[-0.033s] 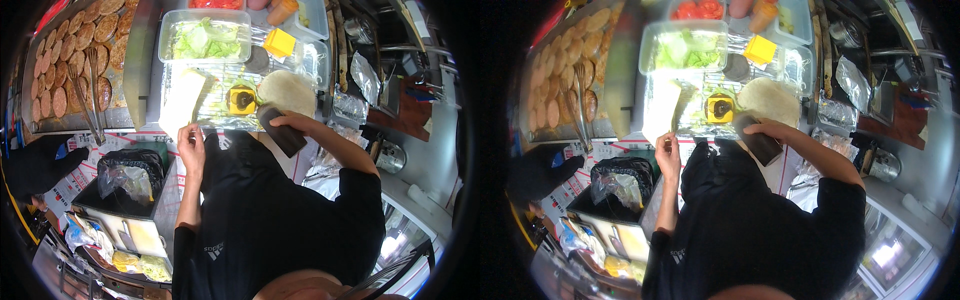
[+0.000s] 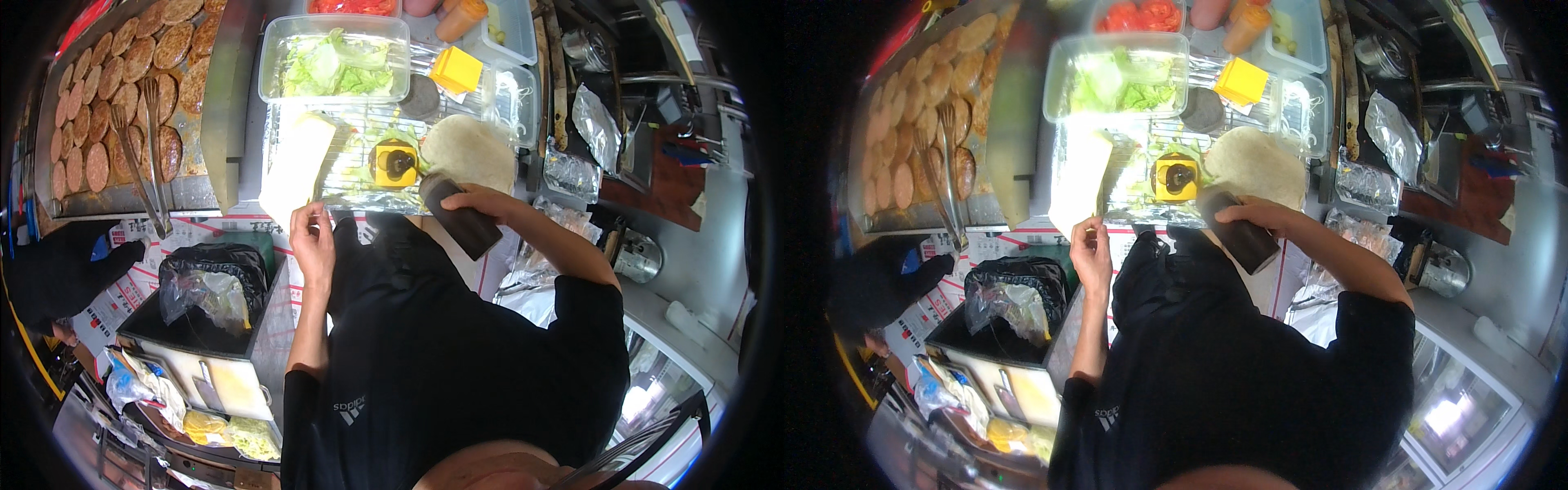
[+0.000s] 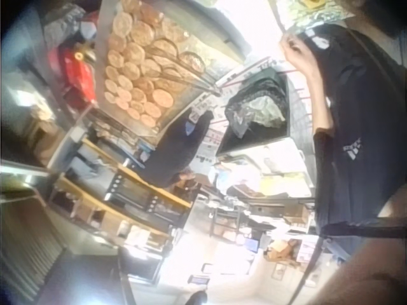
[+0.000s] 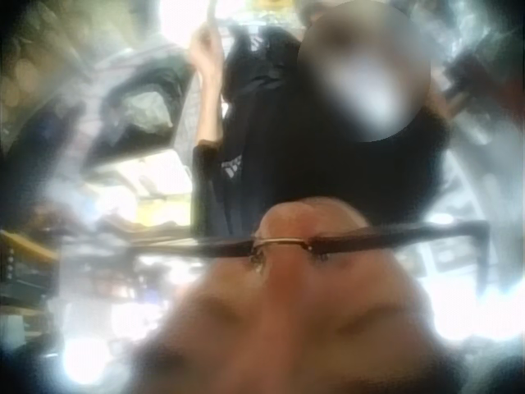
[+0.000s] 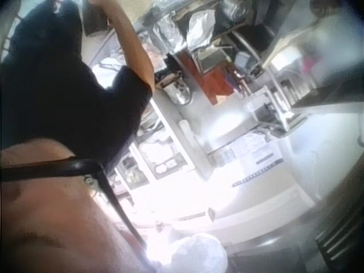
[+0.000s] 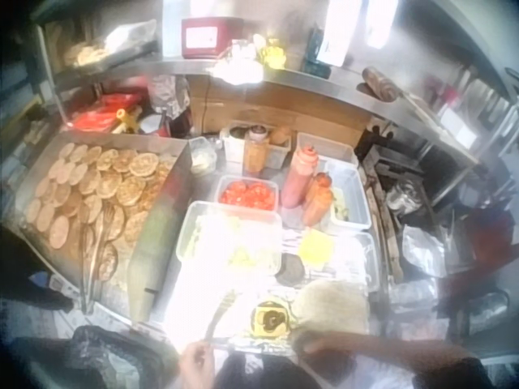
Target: The person assembles burritos by placing tortillas on foil, adding shredded lettuce, cheese, and cooked meat patties, then rolling them up. They repeat this process for multiple burritos, wrapping each in foil and placing them on a tray.
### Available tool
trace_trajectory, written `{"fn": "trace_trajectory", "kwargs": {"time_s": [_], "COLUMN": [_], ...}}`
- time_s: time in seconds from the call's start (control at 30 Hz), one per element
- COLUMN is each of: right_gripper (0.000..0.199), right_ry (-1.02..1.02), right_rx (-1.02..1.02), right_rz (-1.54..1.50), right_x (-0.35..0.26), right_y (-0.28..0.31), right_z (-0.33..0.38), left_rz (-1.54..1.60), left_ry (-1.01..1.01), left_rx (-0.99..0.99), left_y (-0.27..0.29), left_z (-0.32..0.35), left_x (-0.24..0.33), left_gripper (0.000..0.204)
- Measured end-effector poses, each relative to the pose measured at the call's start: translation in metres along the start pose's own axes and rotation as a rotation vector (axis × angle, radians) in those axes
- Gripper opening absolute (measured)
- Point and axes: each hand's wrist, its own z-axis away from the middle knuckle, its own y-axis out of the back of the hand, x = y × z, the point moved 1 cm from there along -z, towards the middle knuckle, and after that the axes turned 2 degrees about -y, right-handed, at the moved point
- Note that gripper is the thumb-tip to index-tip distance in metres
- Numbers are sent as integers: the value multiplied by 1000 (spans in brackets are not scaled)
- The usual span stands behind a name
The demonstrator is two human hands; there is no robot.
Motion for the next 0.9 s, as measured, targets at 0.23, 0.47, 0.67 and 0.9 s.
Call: {"fn": "trace_trajectory", "kwargs": {"time_s": [0.23, 0.47, 0.67, 0.9], "right_gripper": [66, 61, 65, 63], "right_ry": [100, 256, 210, 474], "right_rx": [-35, -21, -4, 122], "right_rz": [132, 61, 98, 192], "right_x": [-1, -31, -16, -40], "right_y": [-17, -24, -12, 9], "right_z": [-33, -4, 8, 22], "left_rz": [57, 29, 9, -5], "left_ry": [6, -10, 0, -3], "left_rx": [-27, -35, -45, -38], "left_y": [-4, -6, -8, -9], "left_z": [-7, -11, -10, -14], "left_x": [5, 6, 7, 15], "left_gripper": [8, 9, 8, 8]}}
